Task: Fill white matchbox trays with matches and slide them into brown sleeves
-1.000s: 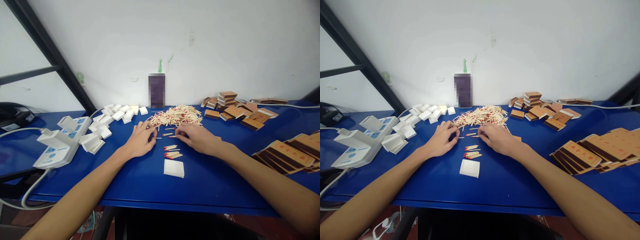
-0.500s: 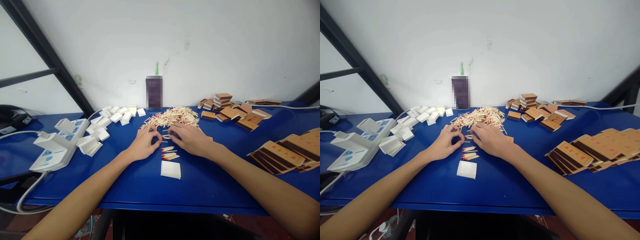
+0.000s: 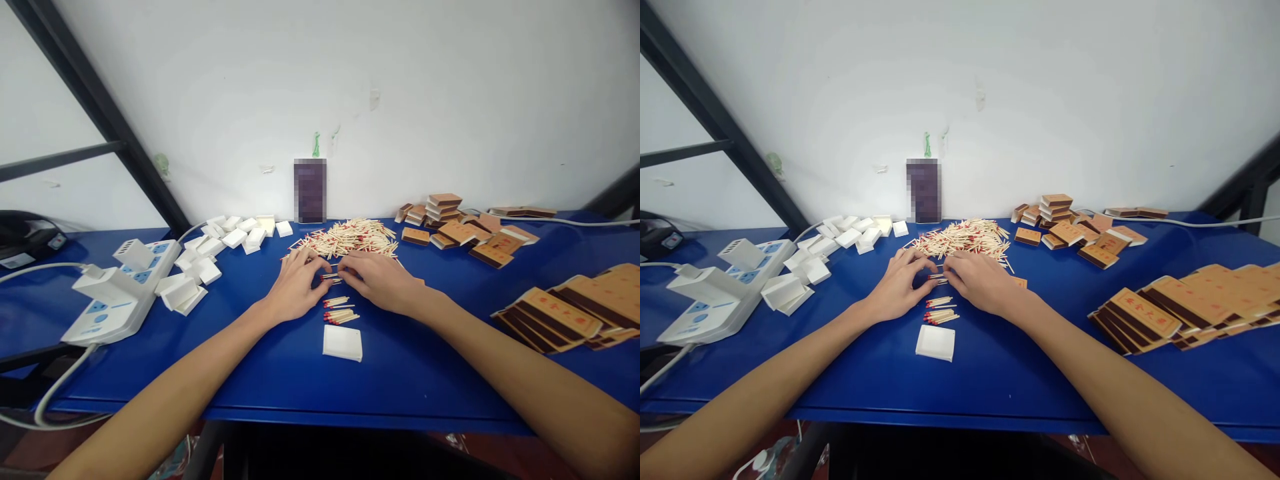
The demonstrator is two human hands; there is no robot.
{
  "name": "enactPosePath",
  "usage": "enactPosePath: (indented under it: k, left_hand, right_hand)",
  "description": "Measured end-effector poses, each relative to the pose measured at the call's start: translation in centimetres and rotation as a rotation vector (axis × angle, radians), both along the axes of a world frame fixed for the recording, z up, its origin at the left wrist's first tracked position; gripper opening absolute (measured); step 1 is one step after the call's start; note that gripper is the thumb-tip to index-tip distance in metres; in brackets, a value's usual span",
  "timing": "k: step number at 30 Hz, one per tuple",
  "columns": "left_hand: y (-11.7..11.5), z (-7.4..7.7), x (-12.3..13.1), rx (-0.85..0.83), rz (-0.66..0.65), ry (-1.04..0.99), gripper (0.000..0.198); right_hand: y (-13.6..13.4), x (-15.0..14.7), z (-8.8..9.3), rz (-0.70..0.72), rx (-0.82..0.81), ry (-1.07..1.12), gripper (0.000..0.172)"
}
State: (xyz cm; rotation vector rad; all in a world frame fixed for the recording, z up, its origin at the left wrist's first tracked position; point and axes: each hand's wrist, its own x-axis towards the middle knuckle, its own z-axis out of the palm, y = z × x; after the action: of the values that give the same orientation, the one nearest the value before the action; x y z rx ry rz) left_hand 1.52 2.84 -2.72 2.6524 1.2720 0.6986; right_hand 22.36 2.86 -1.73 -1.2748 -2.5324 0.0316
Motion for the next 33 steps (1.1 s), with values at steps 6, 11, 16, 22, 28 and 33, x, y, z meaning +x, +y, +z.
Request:
enactPosePath:
  k: [6, 11, 16, 22, 28, 33]
  left_hand:
    - [-0.2, 0.1, -0.2, -0.022, 0.010, 0.074, 0.024]
    - [-0.5, 0.5, -0.4, -0.033, -0.084, 0.071, 0.025]
    - [-1.2, 1.1, -0.6, -0.069, -0.229, 0.052, 0.021]
    - [-1.0, 1.1, -0.9, -0.043, -0.226, -0.011, 0.022]
    - [0.8, 0.9, -2.6, 0.106, 0.054, 0.095, 0.031]
    - [1.4, 0.9, -3.3, 0.094, 0.073, 0.197, 0.036]
  right_hand:
    - [-0.7, 0.7, 0.9, -0.075, -0.042, 0.090, 0.019]
    - [-1.7, 0.4, 1.2, -0.083, -0.106, 0.140, 0.019]
    - [-1.1, 0.3, 0.4, -0.130, -0.068, 0.086, 0.024]
    - [-0.5, 0.9, -0.1, -0.276, -0.054, -0.032, 0.021]
    - [-0.8, -0.3, -0.3, -0.285, -0.031, -0.206, 0.033]
    - [-0.9, -0.9, -0.1, -0.251, -0.053, -0.214, 0.032]
